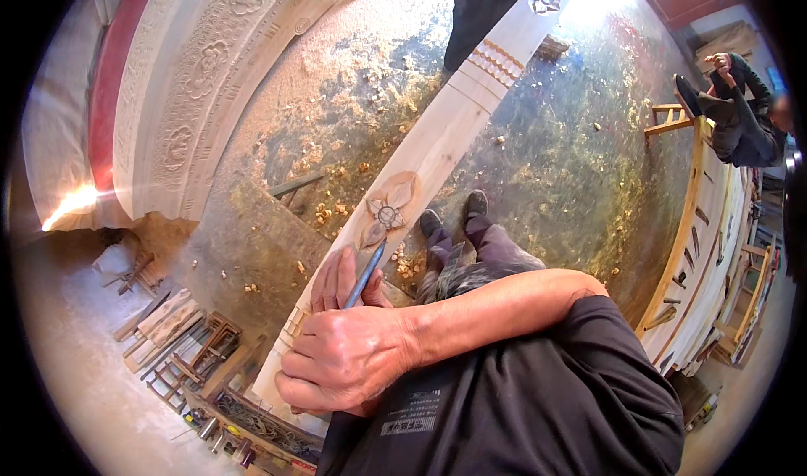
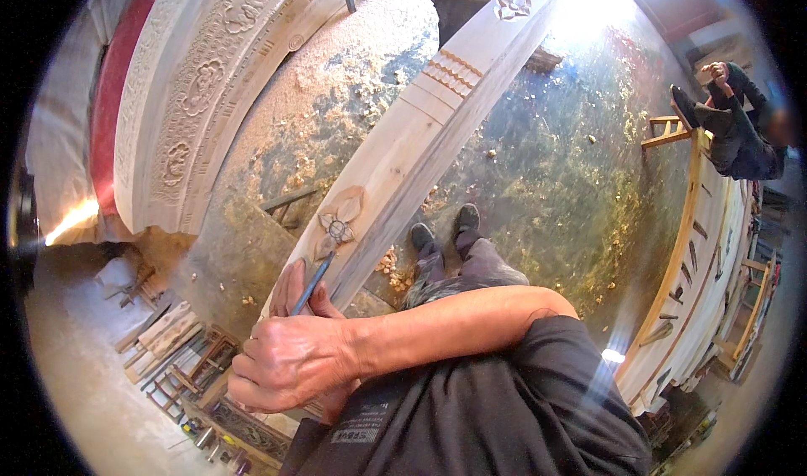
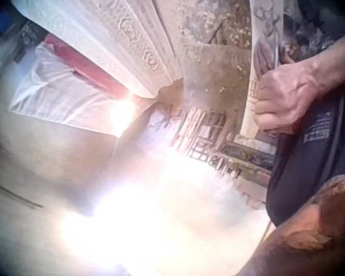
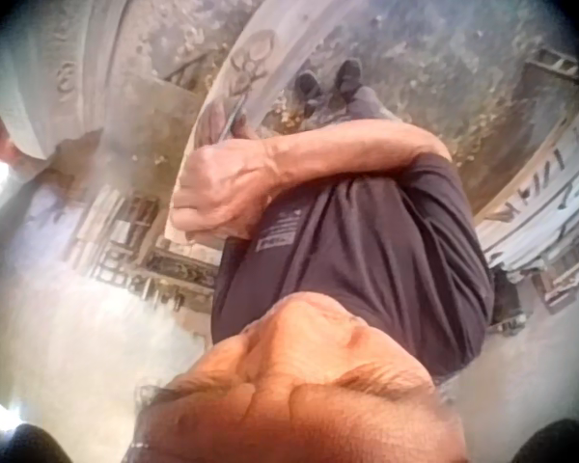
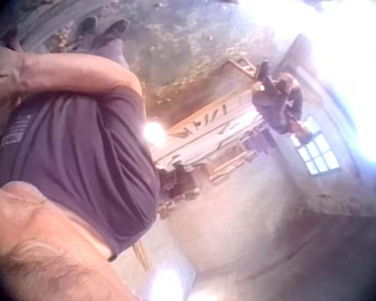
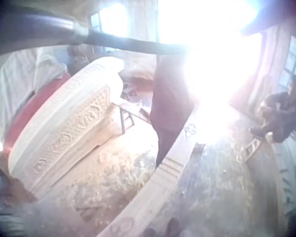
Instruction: The person uses a chisel and a hammer to carve decorative floral patterns into a long wood plank on a workbench.
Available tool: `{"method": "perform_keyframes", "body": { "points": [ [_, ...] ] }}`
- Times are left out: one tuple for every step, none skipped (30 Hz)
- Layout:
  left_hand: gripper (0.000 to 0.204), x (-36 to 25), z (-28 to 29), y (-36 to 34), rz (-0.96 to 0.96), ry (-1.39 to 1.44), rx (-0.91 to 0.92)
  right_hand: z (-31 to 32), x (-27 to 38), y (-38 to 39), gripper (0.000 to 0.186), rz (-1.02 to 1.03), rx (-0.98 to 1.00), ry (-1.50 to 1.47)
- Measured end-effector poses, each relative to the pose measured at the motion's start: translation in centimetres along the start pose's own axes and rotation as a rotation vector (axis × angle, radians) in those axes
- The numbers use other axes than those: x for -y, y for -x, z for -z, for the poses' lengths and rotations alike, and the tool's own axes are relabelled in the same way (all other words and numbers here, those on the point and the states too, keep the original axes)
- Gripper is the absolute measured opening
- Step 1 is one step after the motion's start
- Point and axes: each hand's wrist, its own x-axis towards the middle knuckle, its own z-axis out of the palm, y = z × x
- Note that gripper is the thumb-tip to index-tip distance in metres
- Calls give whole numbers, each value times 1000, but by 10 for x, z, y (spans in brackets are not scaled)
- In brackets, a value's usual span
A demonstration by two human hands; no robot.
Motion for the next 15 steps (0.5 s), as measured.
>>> {"method": "perform_keyframes", "body": {
  "points": [
    [44, 1, -1, 1, 13, -26, 26, -1, -1, 1, 33, -12, 28, -3],
    [43, 3, -2, 1, -18, -5, 26, -1, -1, 1, 32, -20, 58, 14],
    [42, 7, -5, 1, -48, 15, 27, -1, -1, 1, 32, -31, 85, 59],
    [41, 9, -6, 2, -77, 37, 27, 0, -1, 2, 32, -26, 165, 119],
    [40, 11, -7, 3, -66, 21, 27, 1, -1, 1, 31, -47, 130, 49],
    [39, 12, -7, 5, -55, 4, 27, 4, -1, 2, 31, -51, 148, -6],
    [39, 13, -7, 7, -44, -13, 27, 5, -1, 1, 31, -49, 174, -32],
    [38, 14, -7, 8, -40, -5, 28, 8, -1, 0, 31, -69, 182, -86],
    [38, 14, -7, 9, -36, 2, 27, 10, -2, 0, 34, -67, 202, -122],
    [38, 14, -6, 10, -31, 7, 26, 12, -4, -1, 37, -69, 217, -152],
    [37, 13, -6, 10, -15, 6, 29, 14, -6, -1, 41, -60, 233, -186],
    [37, 12, -6, 9, 3, 5, 32, 16, -7, -2, 45, -55, 248, -216],
    [37, 10, -7, 8, 20, 5, 35, 18, -9, -2, 49, -53, 265, -244],
    [37, 9, -7, 6, 25, 5, 43, 19, -10, -3, 53, -51, 282, -264],
    [36, 7, -9, 3, 30, 6, 52, 21, -11, -3, 58, -47, 295, -289]
  ]
}}
